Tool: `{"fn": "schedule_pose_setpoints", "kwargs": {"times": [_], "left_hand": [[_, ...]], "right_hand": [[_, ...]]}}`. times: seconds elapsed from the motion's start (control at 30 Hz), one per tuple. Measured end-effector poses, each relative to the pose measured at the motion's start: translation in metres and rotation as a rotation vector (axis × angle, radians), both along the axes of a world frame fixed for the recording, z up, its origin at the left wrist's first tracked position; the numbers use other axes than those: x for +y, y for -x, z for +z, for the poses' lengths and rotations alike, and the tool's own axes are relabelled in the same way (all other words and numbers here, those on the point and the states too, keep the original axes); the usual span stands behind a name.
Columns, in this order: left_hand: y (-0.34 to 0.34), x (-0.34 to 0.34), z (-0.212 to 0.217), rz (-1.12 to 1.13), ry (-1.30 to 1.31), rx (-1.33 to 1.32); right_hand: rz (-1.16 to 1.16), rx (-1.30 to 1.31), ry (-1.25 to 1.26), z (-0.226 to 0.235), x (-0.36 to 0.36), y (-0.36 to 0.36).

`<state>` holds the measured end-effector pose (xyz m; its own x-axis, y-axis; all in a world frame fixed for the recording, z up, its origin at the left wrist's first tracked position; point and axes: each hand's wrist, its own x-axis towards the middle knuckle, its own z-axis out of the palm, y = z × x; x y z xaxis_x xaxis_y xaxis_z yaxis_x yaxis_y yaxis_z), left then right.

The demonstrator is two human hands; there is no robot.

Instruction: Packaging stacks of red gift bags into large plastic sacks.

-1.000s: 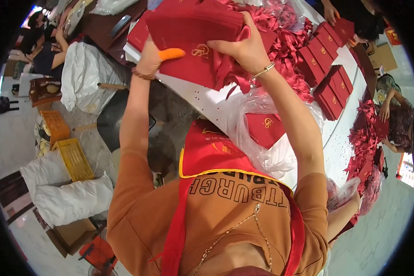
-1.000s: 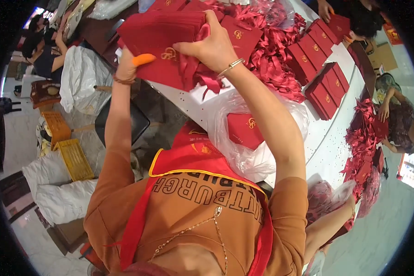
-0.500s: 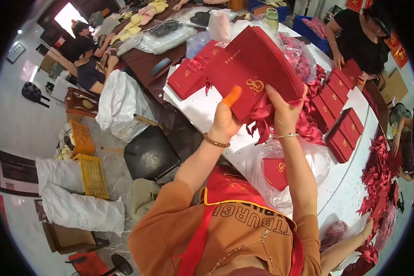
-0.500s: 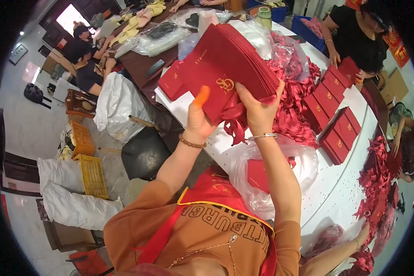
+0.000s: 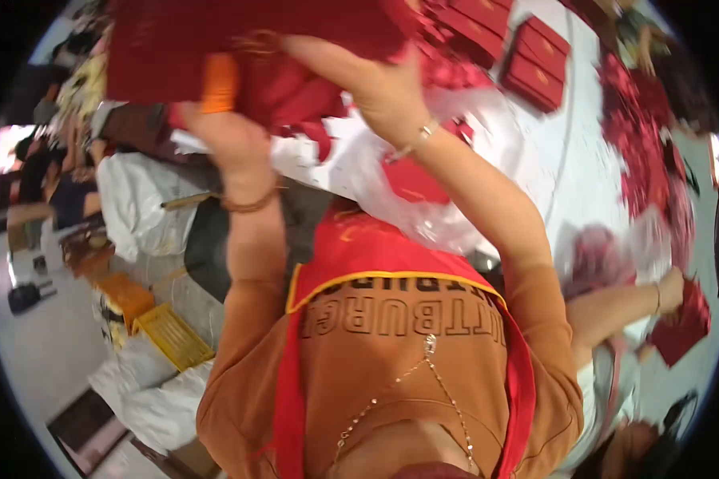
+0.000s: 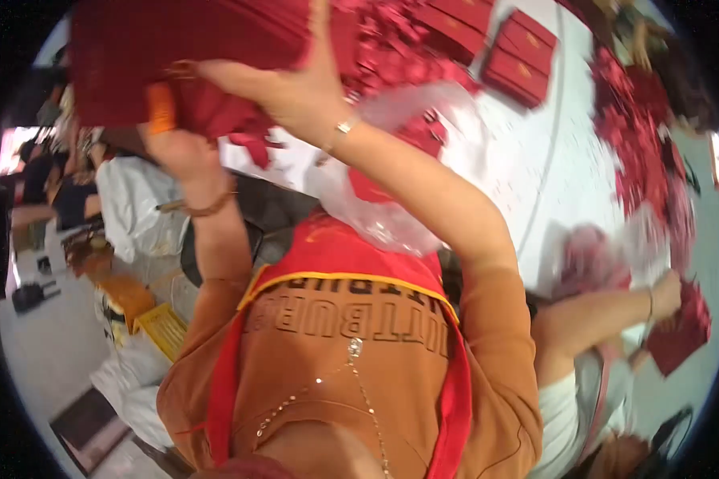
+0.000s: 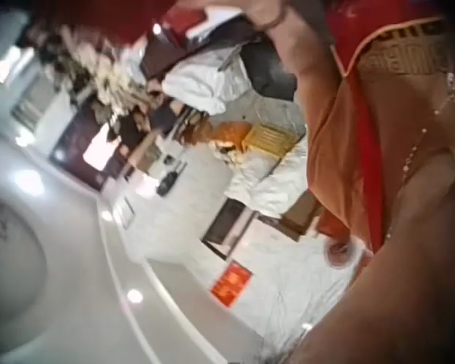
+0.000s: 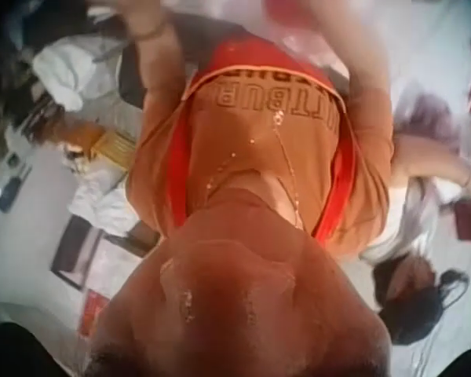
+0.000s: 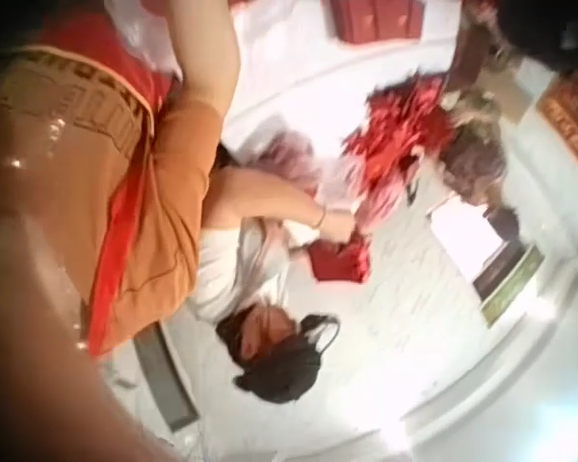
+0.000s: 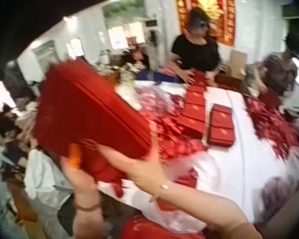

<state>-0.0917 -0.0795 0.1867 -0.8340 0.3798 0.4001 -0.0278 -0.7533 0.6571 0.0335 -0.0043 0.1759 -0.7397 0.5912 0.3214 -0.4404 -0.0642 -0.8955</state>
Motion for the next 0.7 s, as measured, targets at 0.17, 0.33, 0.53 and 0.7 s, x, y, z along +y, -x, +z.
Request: {"fn": "schedule_pose_setpoints", "kwargs": {"times": [0.17,0.33,0.53,0.7], "left_hand": [[0.017,0.004,0.010,-0.023,0.059,0.348],[0.029,-0.016,0.012,-0.562,-0.011,0.134],[-0.007,0.011,-0.038,-1.134,0.431,-0.017],[-0.081,0.023,-0.063,-1.697,0.720,-0.167]], "right_hand": [[-0.106,-0.160,-0.101,0.068,0.007,-0.055],[-0.763,-0.459,-0.885,0.010,0.018,-0.174],[-0.687,-0.889,-0.410,-0.071,-0.008,-0.221],[-0.670,-0.761,-0.562,-0.094,-0.013,-0.212]]}}
